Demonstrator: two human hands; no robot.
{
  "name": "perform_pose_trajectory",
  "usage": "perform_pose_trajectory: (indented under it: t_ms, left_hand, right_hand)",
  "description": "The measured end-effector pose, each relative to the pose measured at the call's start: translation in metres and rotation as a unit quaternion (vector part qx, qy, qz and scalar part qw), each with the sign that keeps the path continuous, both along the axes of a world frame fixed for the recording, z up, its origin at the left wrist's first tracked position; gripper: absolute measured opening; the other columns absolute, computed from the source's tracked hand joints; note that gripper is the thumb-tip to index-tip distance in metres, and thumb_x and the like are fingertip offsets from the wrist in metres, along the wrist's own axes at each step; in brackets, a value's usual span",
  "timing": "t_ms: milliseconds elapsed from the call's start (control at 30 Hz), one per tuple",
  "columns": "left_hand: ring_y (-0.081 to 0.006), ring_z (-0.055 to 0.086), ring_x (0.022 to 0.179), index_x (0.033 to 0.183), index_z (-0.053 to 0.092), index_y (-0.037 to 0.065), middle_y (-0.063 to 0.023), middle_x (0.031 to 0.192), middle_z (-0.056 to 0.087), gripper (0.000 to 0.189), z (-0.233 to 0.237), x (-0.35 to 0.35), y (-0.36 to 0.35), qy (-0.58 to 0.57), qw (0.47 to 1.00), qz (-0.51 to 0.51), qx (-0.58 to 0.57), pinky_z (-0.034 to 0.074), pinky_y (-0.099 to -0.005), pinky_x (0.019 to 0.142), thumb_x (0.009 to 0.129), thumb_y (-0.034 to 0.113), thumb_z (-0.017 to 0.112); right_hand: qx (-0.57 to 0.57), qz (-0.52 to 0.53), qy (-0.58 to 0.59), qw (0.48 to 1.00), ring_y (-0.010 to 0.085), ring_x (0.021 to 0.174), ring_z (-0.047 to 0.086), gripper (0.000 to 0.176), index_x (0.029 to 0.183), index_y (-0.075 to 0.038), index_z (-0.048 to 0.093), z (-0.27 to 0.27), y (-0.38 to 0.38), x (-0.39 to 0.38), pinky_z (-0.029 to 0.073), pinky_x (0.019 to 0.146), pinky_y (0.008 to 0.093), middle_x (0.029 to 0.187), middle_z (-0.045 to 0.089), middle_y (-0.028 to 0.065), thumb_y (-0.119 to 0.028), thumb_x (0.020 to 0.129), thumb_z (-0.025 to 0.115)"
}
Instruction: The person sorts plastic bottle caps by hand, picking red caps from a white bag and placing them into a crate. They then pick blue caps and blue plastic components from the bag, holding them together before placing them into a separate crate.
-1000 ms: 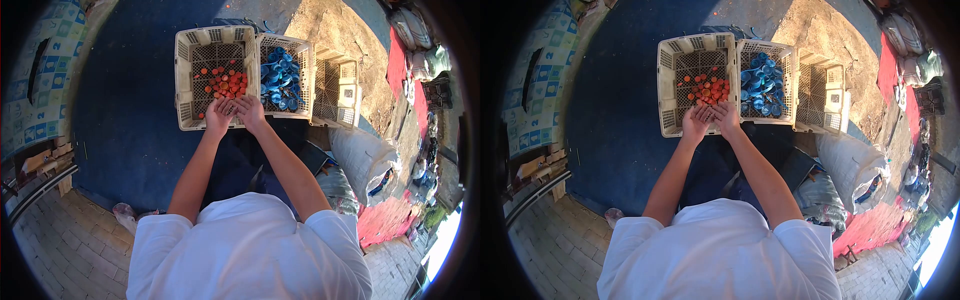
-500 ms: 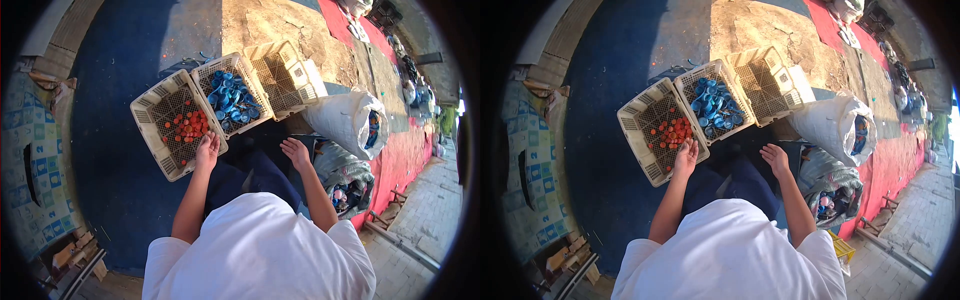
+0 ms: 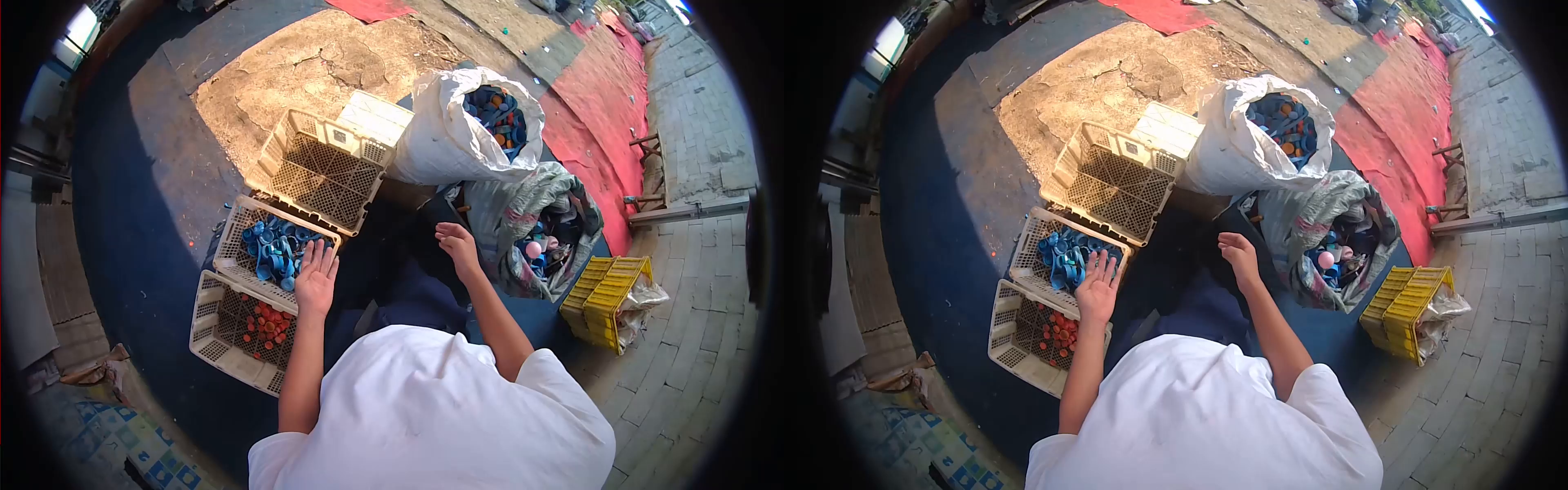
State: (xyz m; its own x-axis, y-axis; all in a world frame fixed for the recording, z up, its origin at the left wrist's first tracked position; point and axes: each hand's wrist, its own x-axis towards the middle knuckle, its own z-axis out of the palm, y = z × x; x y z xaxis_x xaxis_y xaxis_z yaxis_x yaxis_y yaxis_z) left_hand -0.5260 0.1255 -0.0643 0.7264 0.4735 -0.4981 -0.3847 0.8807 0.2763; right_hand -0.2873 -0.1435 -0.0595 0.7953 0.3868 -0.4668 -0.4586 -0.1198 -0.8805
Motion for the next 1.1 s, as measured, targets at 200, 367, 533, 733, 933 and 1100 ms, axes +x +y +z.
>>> perform_pose_trajectory:
  t_ms: [200, 367, 533, 733, 933, 1100]
  left_hand:
    - [-0.0293, 0.057, 0.13, 0.137, 0.055, 0.008, -0.0088, 0.142, 0.06, 0.036, 0.019, 0.134, -0.037, 0.049, 0.988, -0.144, -0.01, 0.046, -0.0467, 0.11, 0.102, 0.019, 0.053]
    - [-0.0297, 0.055, 0.131, 0.142, 0.049, 0.004, -0.0115, 0.147, 0.054, 0.045, 0.045, 0.252, -0.073, 0.05, 0.967, -0.246, 0.037, 0.045, -0.046, 0.109, 0.103, 0.024, 0.05]
    - [-0.0307, 0.055, 0.13, 0.146, 0.043, 0.004, -0.0131, 0.147, 0.053, 0.053, 0.063, 0.322, -0.101, 0.037, 0.947, -0.315, 0.056, 0.046, -0.0461, 0.107, 0.098, 0.025, 0.05]
    - [-0.0289, 0.056, 0.126, 0.145, 0.045, 0.004, -0.012, 0.145, 0.054, 0.05, 0.075, 0.366, -0.107, 0.079, 0.921, -0.371, 0.087, 0.047, -0.0451, 0.105, 0.101, 0.029, 0.042]
    - [-0.0339, 0.055, 0.129, 0.143, 0.046, 0.004, -0.0154, 0.146, 0.052, 0.049, 0.068, 0.401, -0.096, -0.003, 0.927, -0.374, 0.02, 0.046, -0.0478, 0.107, 0.102, 0.031, 0.043]
    - [-0.0335, 0.054, 0.131, 0.15, 0.041, 0.006, -0.0133, 0.148, 0.052, 0.054, 0.06, 0.43, -0.086, -0.039, 0.925, -0.378, 0.005, 0.047, -0.0462, 0.107, 0.102, 0.031, 0.045]
  right_hand:
    - [-0.003, 0.014, 0.016, 1.0, 0.0148, 0.091, 0.068, 0.026, 0.118, -0.004, 0.068, 0.016, -0.018, 0.071, 0.051, 0.083, 0.0283, 0.108, 0.072, 0.0073, -0.009, 0.094, 0.058]
    - [-0.028, 0.012, -0.085, 0.996, 0.0122, 0.089, 0.067, 0.025, 0.115, 0.0, 0.069, 0.005, -0.053, 0.135, 0.053, 0.08, 0.0278, 0.102, 0.073, 0.0081, -0.012, 0.096, 0.06]
    - [-0.073, -0.03, -0.151, 0.985, 0.0133, 0.077, 0.068, 0.023, 0.112, 0.001, 0.07, 0.036, -0.072, 0.196, 0.054, 0.073, 0.0279, 0.088, 0.073, 0.0087, -0.012, 0.095, 0.061]
    - [-0.178, -0.043, -0.274, 0.944, 0.0169, 0.067, 0.067, 0.016, 0.105, 0.0, 0.071, 0.067, -0.064, 0.246, 0.051, 0.062, 0.0325, 0.087, 0.072, 0.0128, -0.006, 0.092, 0.063]
    - [-0.269, -0.017, -0.35, 0.897, 0.0298, 0.077, 0.071, 0.023, 0.111, -0.005, 0.068, 0.08, -0.036, 0.282, 0.055, 0.069, 0.0391, 0.105, 0.068, 0.0122, -0.007, 0.088, 0.068]
    - [-0.355, 0.025, -0.417, 0.836, 0.037, 0.089, 0.071, 0.028, 0.112, -0.007, 0.067, 0.045, -0.018, 0.319, 0.057, 0.075, 0.0455, 0.12, 0.063, 0.0132, -0.011, 0.084, 0.07]
